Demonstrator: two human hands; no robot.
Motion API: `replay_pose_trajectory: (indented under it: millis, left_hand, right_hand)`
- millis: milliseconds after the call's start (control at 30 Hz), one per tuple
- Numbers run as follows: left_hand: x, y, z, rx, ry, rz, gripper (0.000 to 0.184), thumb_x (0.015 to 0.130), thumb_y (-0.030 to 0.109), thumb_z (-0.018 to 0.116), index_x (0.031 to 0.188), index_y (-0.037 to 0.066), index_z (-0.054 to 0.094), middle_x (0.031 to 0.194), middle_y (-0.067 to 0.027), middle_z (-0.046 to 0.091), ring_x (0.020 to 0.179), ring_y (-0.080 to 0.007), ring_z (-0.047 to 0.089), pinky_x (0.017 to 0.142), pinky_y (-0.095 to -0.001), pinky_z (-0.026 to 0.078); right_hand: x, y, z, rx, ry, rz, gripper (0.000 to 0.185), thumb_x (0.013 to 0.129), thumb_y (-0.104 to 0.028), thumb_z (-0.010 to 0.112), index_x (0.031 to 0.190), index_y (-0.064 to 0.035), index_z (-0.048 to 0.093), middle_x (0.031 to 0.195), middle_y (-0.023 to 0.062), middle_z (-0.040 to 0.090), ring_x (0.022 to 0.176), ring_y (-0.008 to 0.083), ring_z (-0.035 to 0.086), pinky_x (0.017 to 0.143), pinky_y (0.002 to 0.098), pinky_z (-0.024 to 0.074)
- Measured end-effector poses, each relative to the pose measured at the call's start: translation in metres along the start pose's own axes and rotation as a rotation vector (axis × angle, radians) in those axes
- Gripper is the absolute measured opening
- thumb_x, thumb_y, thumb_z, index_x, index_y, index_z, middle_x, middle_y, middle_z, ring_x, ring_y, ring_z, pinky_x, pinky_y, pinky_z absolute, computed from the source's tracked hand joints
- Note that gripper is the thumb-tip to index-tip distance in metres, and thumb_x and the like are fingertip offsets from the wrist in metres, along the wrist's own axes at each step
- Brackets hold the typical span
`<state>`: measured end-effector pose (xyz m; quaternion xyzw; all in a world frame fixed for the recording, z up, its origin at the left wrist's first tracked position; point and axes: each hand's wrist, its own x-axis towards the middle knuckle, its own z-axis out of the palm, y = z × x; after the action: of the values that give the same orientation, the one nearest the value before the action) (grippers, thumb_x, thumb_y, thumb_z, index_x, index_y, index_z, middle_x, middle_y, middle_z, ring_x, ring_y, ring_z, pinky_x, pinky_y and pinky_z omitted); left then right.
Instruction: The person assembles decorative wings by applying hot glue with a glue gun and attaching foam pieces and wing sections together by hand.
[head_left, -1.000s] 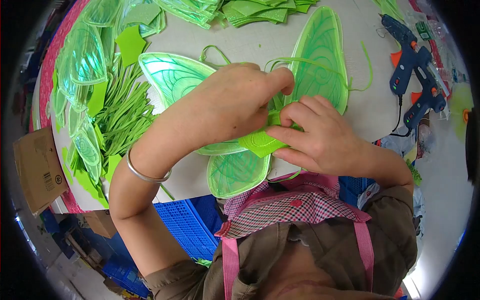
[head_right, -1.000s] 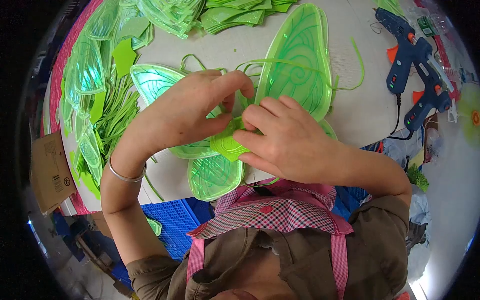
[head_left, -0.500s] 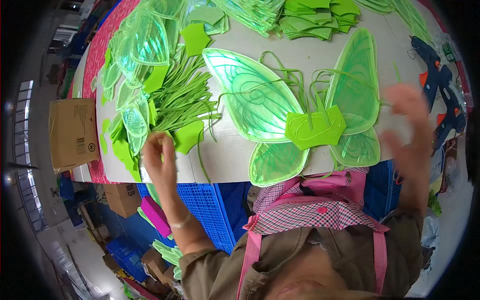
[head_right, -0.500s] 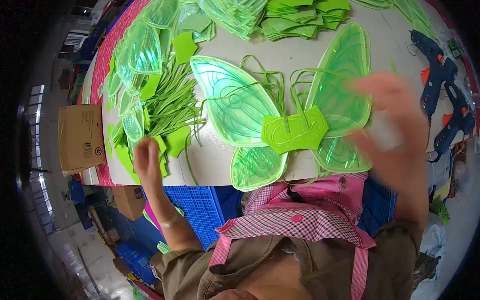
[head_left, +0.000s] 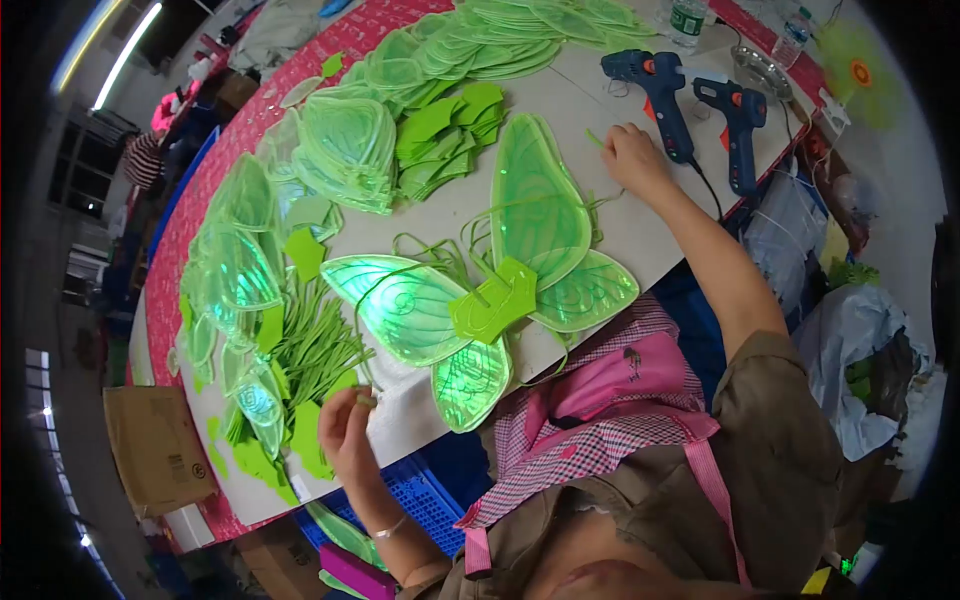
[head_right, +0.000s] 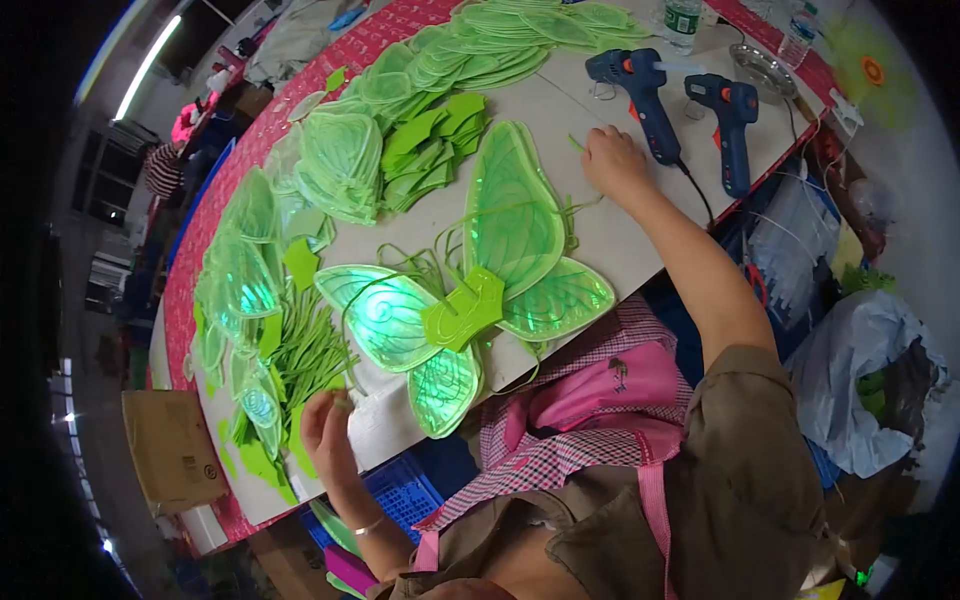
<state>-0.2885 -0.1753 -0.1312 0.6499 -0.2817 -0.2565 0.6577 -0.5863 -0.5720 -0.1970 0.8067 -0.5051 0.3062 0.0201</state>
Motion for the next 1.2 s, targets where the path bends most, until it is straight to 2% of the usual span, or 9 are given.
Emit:
replay_pose_trajectory:
  millis: [100,167,267,433,500,567,667,767,1200]
  left_hand:
    - [0.012,0.002,0.015,-0.024,-0.043,0.077,0.016,0.083,-0.004,0.056,0.098,-0.002,0.057,0.097,-0.0098,0.060,0.086,-0.0156,0.057,0.079,-0.0267,0.045]
    - [0.013,0.002,0.019,0.199,-0.032,0.273,0.014,0.081,-0.005,0.056,0.095,-0.001,0.058,0.100,-0.0092,0.057,0.089,-0.0160,0.055,0.080,-0.0265,0.043]
    - [0.009,0.004,0.041,0.647,0.047,0.559,0.013,0.078,-0.008,0.058,0.090,-0.001,0.058,0.100,-0.0094,0.055,0.093,-0.0178,0.053,0.082,-0.0280,0.041]
    - [-0.005,-0.014,0.077,0.450,-0.100,0.264,0.012,0.077,-0.005,0.061,0.088,-0.001,0.061,0.081,-0.0086,0.060,0.070,-0.0144,0.057,0.065,-0.0238,0.045]
    - [-0.008,-0.011,0.092,0.469,-0.125,0.294,0.013,0.077,-0.003,0.063,0.089,-0.001,0.063,0.080,-0.0089,0.060,0.070,-0.0148,0.057,0.065,-0.0241,0.045]
    - [-0.011,-0.014,0.099,0.446,-0.135,0.253,0.012,0.076,-0.002,0.064,0.088,-0.001,0.062,0.080,-0.0088,0.060,0.070,-0.0149,0.056,0.065,-0.0243,0.045]
    - [-0.015,-0.022,0.106,0.379,-0.132,0.190,0.012,0.076,-0.001,0.065,0.087,0.000,0.061,0.080,-0.0088,0.060,0.070,-0.0154,0.056,0.064,-0.0250,0.045]
    - [-0.014,-0.023,0.110,0.362,-0.123,0.208,0.012,0.076,-0.001,0.066,0.086,0.000,0.061,0.080,-0.0088,0.060,0.070,-0.0162,0.056,0.065,-0.0256,0.045]
    - [-0.016,-0.023,0.115,0.354,-0.168,0.216,0.014,0.074,-0.002,0.065,0.087,0.001,0.060,0.081,-0.0096,0.060,0.073,-0.0188,0.057,0.066,-0.0271,0.045]
  right_hand:
    - [0.026,0.017,0.027,0.418,-0.075,0.079,0.011,0.082,-0.012,0.052,0.083,-0.0012,0.054,0.076,0.0121,0.063,0.068,0.0307,0.061,0.062,0.0379,0.0487]
    - [0.042,0.007,-0.002,1.095,-0.295,0.370,0.009,0.084,-0.010,0.054,0.084,-0.0009,0.055,0.077,0.0049,0.063,0.066,0.0185,0.060,0.060,0.0294,0.0484]
    - [0.043,-0.032,-0.058,1.058,-0.301,0.338,0.010,0.084,-0.009,0.057,0.084,0.0002,0.058,0.077,0.0013,0.061,0.065,0.0072,0.055,0.057,0.0213,0.0448]
    - [-0.015,-0.076,-0.079,0.878,-0.337,0.037,0.014,0.081,-0.011,0.062,0.090,0.0002,0.061,0.081,0.0008,0.061,0.068,0.0037,0.052,0.058,0.0200,0.0427]
    - [-0.052,-0.104,-0.100,0.793,-0.433,-0.039,0.014,0.077,-0.007,0.064,0.089,-0.0007,0.061,0.080,0.0028,0.060,0.068,0.0095,0.055,0.059,0.0228,0.0442]
    - [-0.080,-0.116,-0.095,0.678,-0.195,-0.512,0.018,0.070,-0.002,0.065,0.087,-0.0016,0.060,0.080,0.0052,0.058,0.066,0.0174,0.055,0.058,0.0275,0.0445]
    - [-0.098,-0.130,-0.095,0.536,-0.108,-0.680,0.023,0.063,-0.002,0.064,0.086,-0.0021,0.059,0.080,0.0062,0.057,0.066,0.0228,0.055,0.057,0.0319,0.0435]
    - [-0.099,-0.133,-0.089,0.469,0.002,-0.743,0.025,0.061,-0.006,0.064,0.085,-0.0011,0.059,0.081,0.0063,0.057,0.067,0.0205,0.055,0.059,0.0328,0.0420]
    - [-0.111,-0.145,-0.090,0.289,-0.323,-0.685,0.031,0.066,-0.012,0.063,0.094,0.0001,0.060,0.077,0.0046,0.051,0.067,0.0195,0.050,0.061,0.0319,0.0378]
